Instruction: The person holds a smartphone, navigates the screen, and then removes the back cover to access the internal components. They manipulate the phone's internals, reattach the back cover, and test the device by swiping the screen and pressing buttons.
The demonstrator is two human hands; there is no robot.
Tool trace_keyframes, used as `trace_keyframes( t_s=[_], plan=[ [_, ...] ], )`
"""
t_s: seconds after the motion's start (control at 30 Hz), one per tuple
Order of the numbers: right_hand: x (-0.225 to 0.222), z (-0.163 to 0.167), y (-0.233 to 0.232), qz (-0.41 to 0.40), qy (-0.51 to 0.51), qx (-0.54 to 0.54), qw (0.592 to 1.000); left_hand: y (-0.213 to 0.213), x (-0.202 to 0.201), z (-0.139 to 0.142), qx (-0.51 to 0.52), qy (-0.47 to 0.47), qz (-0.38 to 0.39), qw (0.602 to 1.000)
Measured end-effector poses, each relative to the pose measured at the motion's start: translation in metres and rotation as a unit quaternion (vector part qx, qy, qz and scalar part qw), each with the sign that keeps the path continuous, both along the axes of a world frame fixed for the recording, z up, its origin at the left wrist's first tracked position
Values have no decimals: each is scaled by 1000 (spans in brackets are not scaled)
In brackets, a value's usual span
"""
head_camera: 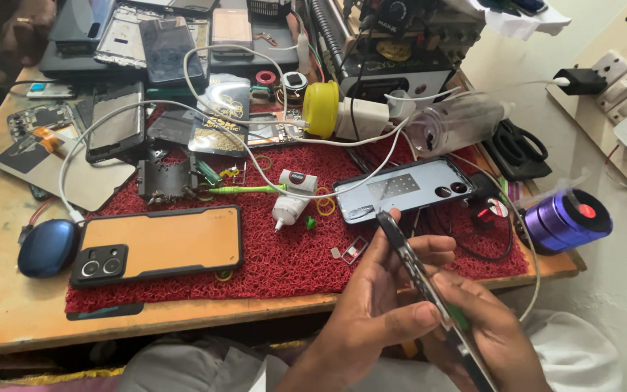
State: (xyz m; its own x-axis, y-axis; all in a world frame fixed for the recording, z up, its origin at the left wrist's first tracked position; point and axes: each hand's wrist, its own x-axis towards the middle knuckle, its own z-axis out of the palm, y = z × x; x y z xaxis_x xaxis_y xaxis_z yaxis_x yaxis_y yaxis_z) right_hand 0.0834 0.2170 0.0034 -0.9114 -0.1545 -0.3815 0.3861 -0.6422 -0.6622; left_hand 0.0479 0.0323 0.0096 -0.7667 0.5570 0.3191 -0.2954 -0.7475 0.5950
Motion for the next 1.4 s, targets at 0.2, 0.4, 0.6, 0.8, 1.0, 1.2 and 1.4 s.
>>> trace_keyframes(
  t_s=[0.2, 0.4, 0.6, 0.8, 1.0, 1.2, 1.4],
  plan=[
    [-5, -2, -1, 8, 28, -21, 999, 3, 5, -1, -42, -13, -4, 999],
    [-15, 2, -16, 14, 60, -12, 998, 4, 0, 4, 1, -35, 39, 999],
    [-27, 16, -32, -16, 34, 45, 998, -15, -6, 9, -81, 29, 72, 994],
    [-33, 19, -45, 15, 58, 18, 998, -27, -12, 6, -66, -2, 73, 995],
    [-37, 18, -38, -32, 8, 95, 995, -20, -11, 8, 24, -70, 83, 994],
    [-37, -2, -19, 42, 93, -69, 992, -14, -10, 9, 54, -79, 85, 992],
    [-49, -21, -25, -39, 124, -92, 987, -19, -10, 14, 65, -43, 122, 989]
  ],
)
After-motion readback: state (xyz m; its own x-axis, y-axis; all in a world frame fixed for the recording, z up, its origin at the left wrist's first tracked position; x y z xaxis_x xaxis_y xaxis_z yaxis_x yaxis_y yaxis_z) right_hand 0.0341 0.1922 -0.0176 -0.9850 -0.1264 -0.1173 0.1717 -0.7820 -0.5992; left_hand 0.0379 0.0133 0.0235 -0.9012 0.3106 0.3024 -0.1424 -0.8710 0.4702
